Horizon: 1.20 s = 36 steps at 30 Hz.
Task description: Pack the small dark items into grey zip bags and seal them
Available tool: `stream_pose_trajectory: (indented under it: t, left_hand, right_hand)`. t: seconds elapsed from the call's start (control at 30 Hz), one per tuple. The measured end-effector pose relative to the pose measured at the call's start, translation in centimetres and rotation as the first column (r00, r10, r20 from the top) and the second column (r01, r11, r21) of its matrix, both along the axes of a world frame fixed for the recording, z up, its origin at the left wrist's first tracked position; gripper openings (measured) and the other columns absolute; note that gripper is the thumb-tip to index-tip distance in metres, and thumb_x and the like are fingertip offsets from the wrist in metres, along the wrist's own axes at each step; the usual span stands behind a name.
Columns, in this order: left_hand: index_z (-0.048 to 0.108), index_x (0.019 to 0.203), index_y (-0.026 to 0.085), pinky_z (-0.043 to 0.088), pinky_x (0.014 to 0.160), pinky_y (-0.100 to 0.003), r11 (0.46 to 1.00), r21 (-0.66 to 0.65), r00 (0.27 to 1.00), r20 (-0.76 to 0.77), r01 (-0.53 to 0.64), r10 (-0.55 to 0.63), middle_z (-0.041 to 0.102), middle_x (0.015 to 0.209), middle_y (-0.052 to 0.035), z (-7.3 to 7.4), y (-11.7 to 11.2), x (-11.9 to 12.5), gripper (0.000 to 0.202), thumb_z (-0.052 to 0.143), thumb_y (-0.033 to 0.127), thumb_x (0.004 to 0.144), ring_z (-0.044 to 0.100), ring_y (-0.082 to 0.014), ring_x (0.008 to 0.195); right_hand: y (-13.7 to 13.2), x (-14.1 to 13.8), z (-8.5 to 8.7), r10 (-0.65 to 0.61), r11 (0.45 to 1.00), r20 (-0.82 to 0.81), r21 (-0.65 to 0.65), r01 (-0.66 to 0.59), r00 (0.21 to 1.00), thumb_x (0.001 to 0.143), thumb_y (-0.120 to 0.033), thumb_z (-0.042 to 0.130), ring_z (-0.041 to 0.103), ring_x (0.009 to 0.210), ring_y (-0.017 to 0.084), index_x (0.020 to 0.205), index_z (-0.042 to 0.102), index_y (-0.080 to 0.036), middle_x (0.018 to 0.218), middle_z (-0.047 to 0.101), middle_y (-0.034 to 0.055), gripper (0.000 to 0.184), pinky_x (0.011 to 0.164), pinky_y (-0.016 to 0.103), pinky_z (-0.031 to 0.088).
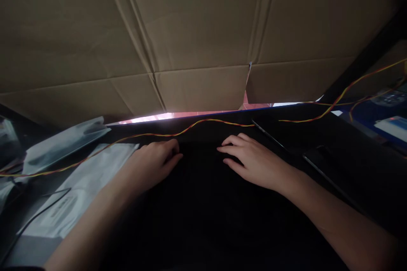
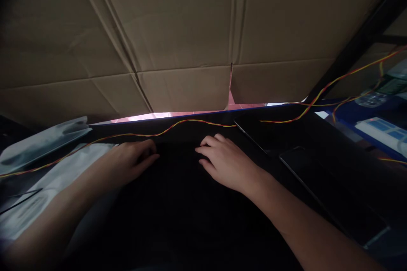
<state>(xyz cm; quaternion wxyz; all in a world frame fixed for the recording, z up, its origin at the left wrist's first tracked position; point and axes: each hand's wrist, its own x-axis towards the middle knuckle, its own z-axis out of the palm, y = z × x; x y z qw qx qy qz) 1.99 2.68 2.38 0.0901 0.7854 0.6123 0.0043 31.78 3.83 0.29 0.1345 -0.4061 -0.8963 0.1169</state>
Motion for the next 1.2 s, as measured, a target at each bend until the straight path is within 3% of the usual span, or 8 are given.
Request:
stream_pose_trajectory:
  t: [0.2,0.37,0.57,0.73,0.83,0.93,1.1,1.2]
  left_hand:
    - [0.064,0.099,0.025,0.044,0.064,-0.032,0.999,0.041,0.998,-0.064,0.011,-0.008,0.074,0.094,-0.0042,-0.1,0.1,-0.1,0.017,0.051,0.036,0.104,0.07,-0.0236,0.077]
    - [0.067,0.123,0.023,0.05,0.067,-0.037,0.983,0.183,0.993,-0.114,-0.012,0.033,0.07,0.128,-0.0116,-0.1,0.1,-0.1,0.031,0.043,0.033,0.106,0.074,-0.0307,0.097]
    - [0.072,0.125,0.025,0.056,0.092,-0.045,0.981,0.188,0.995,-0.1,0.045,-0.026,0.073,0.129,-0.0121,0.2,0.6,-1.8,0.035,0.047,0.025,0.1,0.072,-0.0348,0.116]
    - [0.075,0.102,0.029,0.053,0.076,-0.034,0.981,-0.112,0.988,0.013,0.156,-0.156,0.078,0.102,-0.0036,2.8,-0.5,-3.4,0.021,0.056,0.038,0.099,0.073,-0.0244,0.089]
    - [0.076,0.101,0.031,0.05,0.066,-0.029,0.948,-0.281,0.988,0.091,0.147,-0.126,0.078,0.096,-0.0009,3.9,-1.5,-3.9,0.032,0.065,0.061,0.096,0.07,-0.0206,0.078]
    - [0.077,0.098,0.031,0.045,0.056,-0.026,0.925,-0.362,0.987,0.148,0.119,-0.069,0.076,0.086,0.0002,4.6,-2.5,-3.7,0.041,0.067,0.07,0.093,0.065,-0.0179,0.068]
    - [0.077,0.085,0.031,0.043,0.053,-0.022,0.805,-0.57,0.976,0.212,0.165,-0.05,0.075,0.078,0.003,5.1,-4.5,-1.5,0.028,0.08,0.059,0.085,0.068,-0.0161,0.067]
    - [0.077,0.08,0.032,0.038,0.046,-0.022,0.805,-0.579,0.988,0.149,0.127,-0.048,0.076,0.077,0.0048,4.3,-5.9,-0.2,0.024,0.092,0.044,0.066,0.069,-0.0169,0.063]
  right_hand:
    - [0.0,0.1,-0.4,-0.018,1.0,-0.056,0.0,0.018,0.998,0.109,-0.021,0.055,0.065,0.128,0.027,0.136,0.076,-0.023,0.141,0.068,0.0085,0.035,0.109,0.046,0.058]
    - [0.6,0.3,-1.6,-0.116,0.992,-0.171,0.038,0.124,0.978,0.11,-0.019,0.048,0.055,0.145,0.028,0.153,0.063,-0.023,0.159,0.057,0.0105,0.046,0.12,0.05,0.051]
    - [1.4,0.4,-1.5,-0.117,0.991,-0.233,0.036,0.129,0.965,0.103,-0.01,0.056,0.067,0.123,0.025,0.139,0.069,-0.019,0.128,0.072,0.0092,0.039,0.111,0.047,0.054]
    - [1.1,1.0,0.6,0.016,0.999,-0.254,-0.029,-0.024,0.967,0.092,-0.003,0.061,0.067,0.104,0.018,0.104,0.074,-0.024,0.109,0.069,0.0023,0.027,0.091,0.034,0.054]
    - [0.6,1.3,1.6,0.119,0.961,-0.171,-0.227,-0.157,0.978,0.093,-0.021,0.075,0.066,0.087,0.016,0.093,0.077,-0.026,0.098,0.07,-0.001,0.006,0.074,0.03,0.05]
    - [0.2,1.3,2.1,0.094,0.946,-0.187,-0.291,-0.146,0.978,0.101,-0.04,0.072,0.064,0.08,0.015,0.096,0.079,-0.027,0.095,0.07,-0.0009,0.016,0.069,0.03,0.047]
    - [-0.6,1.2,3.3,0.037,0.941,-0.2,-0.322,-0.101,0.979,0.099,-0.041,0.073,0.058,0.075,0.013,0.087,0.071,-0.024,0.087,0.064,-0.0022,0.021,0.066,0.028,0.044]
    - [-1.4,1.2,4.2,0.131,0.855,-0.121,-0.489,-0.174,0.984,0.091,-0.046,0.082,0.058,0.072,0.012,0.082,0.071,-0.024,0.085,0.064,-0.0039,0.026,0.061,0.026,0.042]
